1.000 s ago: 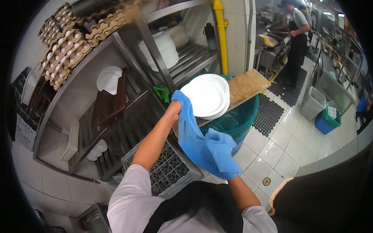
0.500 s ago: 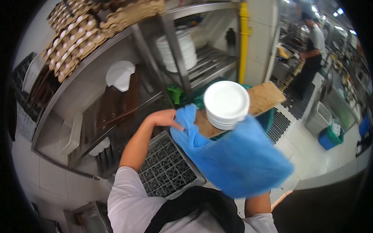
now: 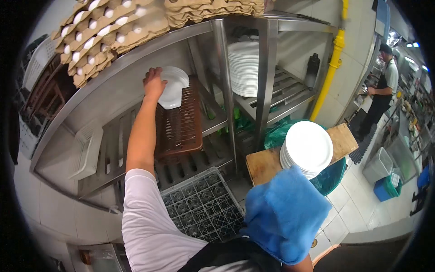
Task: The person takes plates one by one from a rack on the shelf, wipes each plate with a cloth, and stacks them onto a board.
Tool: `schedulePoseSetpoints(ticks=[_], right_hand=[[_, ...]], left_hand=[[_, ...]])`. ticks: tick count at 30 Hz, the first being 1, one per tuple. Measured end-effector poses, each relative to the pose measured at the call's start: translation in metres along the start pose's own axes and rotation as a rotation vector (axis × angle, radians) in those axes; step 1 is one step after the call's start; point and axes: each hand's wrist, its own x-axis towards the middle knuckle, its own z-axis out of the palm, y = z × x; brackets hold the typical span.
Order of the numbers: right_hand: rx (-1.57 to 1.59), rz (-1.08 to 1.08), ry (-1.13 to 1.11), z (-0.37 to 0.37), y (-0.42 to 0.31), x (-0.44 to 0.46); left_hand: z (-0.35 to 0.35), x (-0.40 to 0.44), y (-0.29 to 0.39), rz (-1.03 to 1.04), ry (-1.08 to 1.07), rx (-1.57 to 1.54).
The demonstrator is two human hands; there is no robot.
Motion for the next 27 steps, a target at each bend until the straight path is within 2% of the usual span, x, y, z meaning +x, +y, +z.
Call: schedulePoseSetpoints(ticks=[2, 6, 8, 10, 12, 13, 15, 16, 18, 21, 23, 24, 25, 26, 27], right_hand=[[-0.063, -0.021, -0.080, -0.009, -0.011, 0.002], [-0.095, 0.003, -0.149, -0.014, -0.021, 0.006], [-0.168, 0.006, -0.079, 0.016, 0.002, -0.013], [-0.230, 0.010, -0.011, 0.022, 0.000, -0.016], [0.105, 0.256, -0.106, 0.019, -0.002, -0.014], [0.111, 0.259, -0.097, 0.019, 0.001, -0.012], [0.209, -0.084, 0.110, 0.024, 0.011, -0.009], [0.205, -0.125, 0.128, 0.022, 0.015, -0.009], [0.164, -0.156, 0.097, 0.022, 0.022, -0.002], [0.093, -0.271, 0.100, 0.019, 0.046, 0.006], [-0.190, -0.498, 0.176, 0.025, 0.071, 0.009], [-0.929, -0.580, 0.175, -0.003, 0.055, 0.014], [-1.080, -0.576, 0.375, 0.014, 0.059, 0.022], [-1.087, -0.553, 0.372, 0.015, 0.056, 0.022], [-0.843, -0.508, 0.306, 0.016, 0.051, 0.024]], left_hand=[[0.019, 0.006, -0.011, 0.003, 0.037, 0.065], [0.047, 0.017, -0.029, 0.036, -0.019, 0.243], [0.047, 0.023, -0.033, 0.065, -0.009, 0.279], [0.036, 0.024, -0.037, 0.145, -0.098, 0.302], [0.022, 0.020, -0.039, 0.102, -0.067, 0.287], [0.015, 0.021, -0.037, 0.057, -0.046, 0.266], [0.002, 0.025, -0.043, 0.106, -0.003, 0.197], [-0.004, 0.024, -0.050, 0.154, 0.031, 0.126], [-0.027, 0.005, -0.047, 0.339, 0.272, 0.085], [-0.089, -0.029, -0.021, 0.547, 0.361, 0.022], [-0.137, -0.061, 0.011, 0.542, 0.435, -0.064], [-0.168, -0.079, 0.039, 0.548, 0.498, -0.089], [-0.192, -0.099, 0.065, 0.413, 0.431, -0.243], [-0.215, -0.118, 0.091, 0.272, 0.358, -0.384], [-0.239, -0.136, 0.119, 0.155, 0.306, -0.389]])
